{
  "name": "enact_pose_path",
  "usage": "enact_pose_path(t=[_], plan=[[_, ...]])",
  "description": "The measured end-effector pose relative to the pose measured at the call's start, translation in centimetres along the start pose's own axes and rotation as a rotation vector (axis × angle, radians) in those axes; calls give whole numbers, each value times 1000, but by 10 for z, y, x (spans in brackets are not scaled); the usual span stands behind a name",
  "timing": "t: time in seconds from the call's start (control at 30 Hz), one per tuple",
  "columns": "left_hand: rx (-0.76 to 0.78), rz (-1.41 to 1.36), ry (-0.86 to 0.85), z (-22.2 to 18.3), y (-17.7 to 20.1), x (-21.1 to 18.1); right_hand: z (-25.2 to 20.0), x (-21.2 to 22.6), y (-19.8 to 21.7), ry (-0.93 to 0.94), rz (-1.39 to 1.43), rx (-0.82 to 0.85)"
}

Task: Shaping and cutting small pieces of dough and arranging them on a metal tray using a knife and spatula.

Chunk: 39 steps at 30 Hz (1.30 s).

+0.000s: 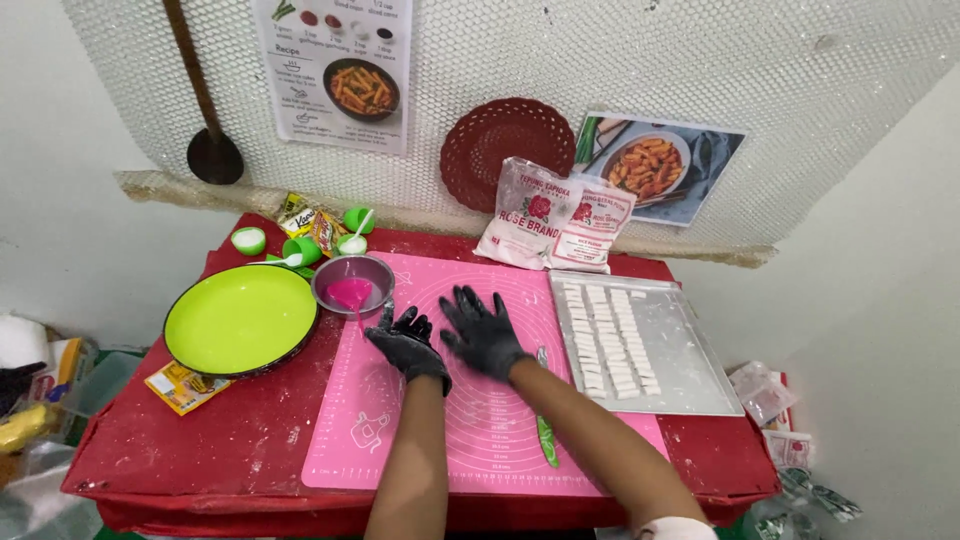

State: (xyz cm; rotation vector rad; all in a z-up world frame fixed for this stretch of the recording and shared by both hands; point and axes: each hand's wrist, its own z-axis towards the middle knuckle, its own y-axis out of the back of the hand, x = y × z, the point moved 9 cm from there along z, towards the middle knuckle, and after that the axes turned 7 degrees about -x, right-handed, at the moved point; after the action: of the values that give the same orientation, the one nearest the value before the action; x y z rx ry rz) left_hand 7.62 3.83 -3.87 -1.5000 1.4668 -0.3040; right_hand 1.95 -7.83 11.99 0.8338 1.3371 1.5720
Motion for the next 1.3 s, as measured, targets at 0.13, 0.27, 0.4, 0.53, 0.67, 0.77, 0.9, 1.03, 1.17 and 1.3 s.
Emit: enact_pose_path(t=[0.13, 0.27, 0.4, 0.53, 0.67, 0.77, 0.9, 1.03, 1.17, 1.3], plan=[[17, 8, 7, 6, 2, 6, 39, -30, 5, -172, 12, 131], [9, -1, 0, 10, 2, 10, 69, -73, -26, -294, 21, 146], [8, 1, 10, 10, 0, 10, 55, -64, -29, -315, 57, 167], [-18, 1, 4, 4, -1, 7, 22, -32, -20, -215, 28, 206], [-31, 25, 12, -6, -4, 0, -22, 10, 6, -10, -16, 166], [-34, 7, 9, -7, -4, -7, -55, 24, 13, 114, 28, 23], [-24, 25, -23, -8, -5, -7, -63, 24, 16, 99, 88, 40], [-37, 21, -30, -1, -3, -1, -28, 10, 2, 3, 31, 94], [-35, 12, -20, 2, -2, 3, 17, -18, -13, -121, -18, 187], [-20, 1, -2, -7, -5, -3, 50, -36, -6, -211, -30, 200]])
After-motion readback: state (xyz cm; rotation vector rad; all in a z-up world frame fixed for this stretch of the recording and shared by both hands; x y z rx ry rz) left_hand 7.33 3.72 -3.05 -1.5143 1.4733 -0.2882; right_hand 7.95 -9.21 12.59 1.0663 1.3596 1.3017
